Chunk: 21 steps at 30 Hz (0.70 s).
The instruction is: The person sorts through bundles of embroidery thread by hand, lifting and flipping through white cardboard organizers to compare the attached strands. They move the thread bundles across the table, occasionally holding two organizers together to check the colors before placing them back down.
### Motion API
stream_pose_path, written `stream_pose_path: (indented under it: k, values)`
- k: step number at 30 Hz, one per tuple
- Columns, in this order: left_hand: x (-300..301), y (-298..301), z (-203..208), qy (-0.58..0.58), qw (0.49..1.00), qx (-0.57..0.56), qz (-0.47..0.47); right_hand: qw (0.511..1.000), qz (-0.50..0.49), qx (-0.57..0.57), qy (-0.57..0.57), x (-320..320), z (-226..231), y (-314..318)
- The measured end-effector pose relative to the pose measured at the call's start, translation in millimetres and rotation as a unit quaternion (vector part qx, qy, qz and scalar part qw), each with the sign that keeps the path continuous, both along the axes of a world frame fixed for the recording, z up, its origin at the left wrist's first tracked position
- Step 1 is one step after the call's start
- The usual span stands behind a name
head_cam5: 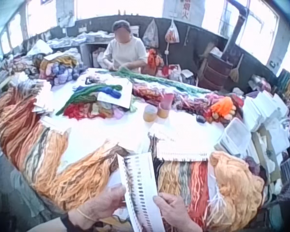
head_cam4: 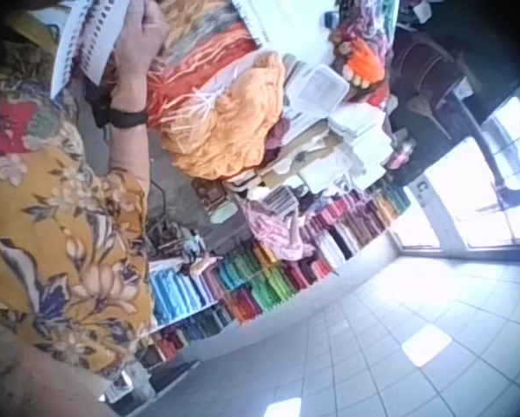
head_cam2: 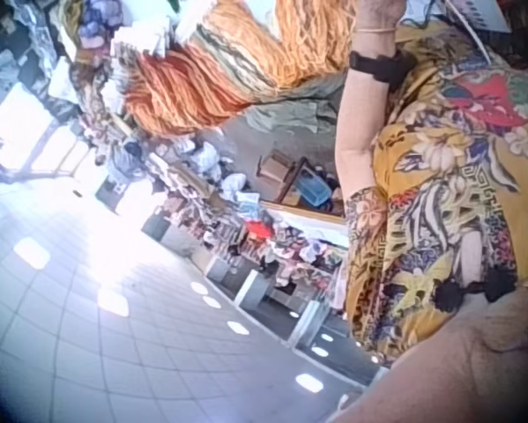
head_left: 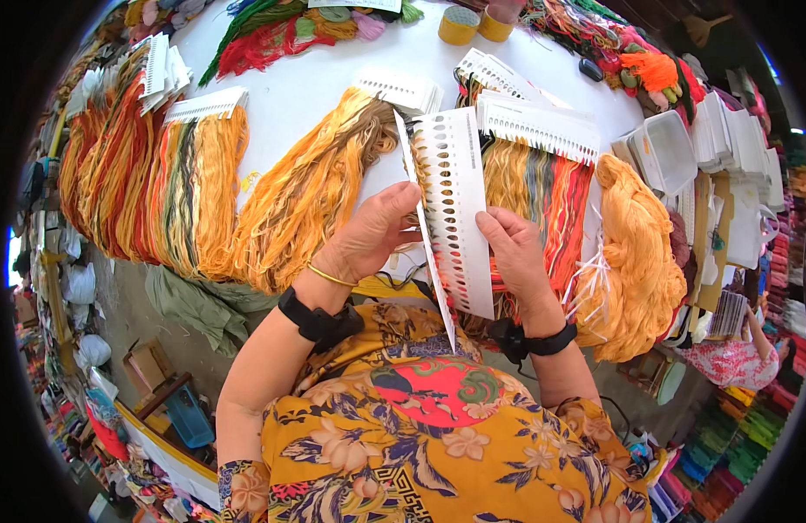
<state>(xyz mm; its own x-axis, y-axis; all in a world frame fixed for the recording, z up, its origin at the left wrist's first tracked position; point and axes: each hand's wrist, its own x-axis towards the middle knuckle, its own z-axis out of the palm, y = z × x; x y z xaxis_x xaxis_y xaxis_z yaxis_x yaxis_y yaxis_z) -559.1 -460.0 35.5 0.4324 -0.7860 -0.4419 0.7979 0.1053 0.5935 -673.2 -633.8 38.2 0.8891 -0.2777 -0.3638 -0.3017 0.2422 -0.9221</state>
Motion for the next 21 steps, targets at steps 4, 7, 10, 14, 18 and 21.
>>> stream_pose_path:
  k: [4, 7, 10, 14, 18, 21]
  values:
    - [-7.9, -0.3, -4.1, -0.083, 0.995, 0.052, 0.017, 0.991, 0.044, -0.123, -0.01, 4.0, 19.2, 15.4]
    - [-4.0, 7.7, -3.5, -0.056, 0.996, 0.052, 0.037, 0.966, 0.065, -0.233, -0.093, 14.9, 43.2, 35.5]
    - [1.3, 22.7, 9.2, 0.012, 0.994, -0.029, 0.1, 0.974, 0.092, -0.17, -0.12, 35.2, 62.3, 51.4]
    - [15.5, 66.3, 46.0, 0.013, 0.956, -0.042, 0.29, 0.969, 0.176, 0.018, -0.175, 63.1, 68.4, 65.9]
    - [14.2, 169.7, 64.8, -0.03, 0.919, -0.161, 0.359, 0.935, 0.239, -0.126, -0.231, 106.8, 39.9, 59.7]
    - [4.8, 249.8, 67.4, -0.106, 0.907, -0.176, 0.368, 0.884, 0.16, -0.385, -0.211, 162.4, -33.5, 42.8]
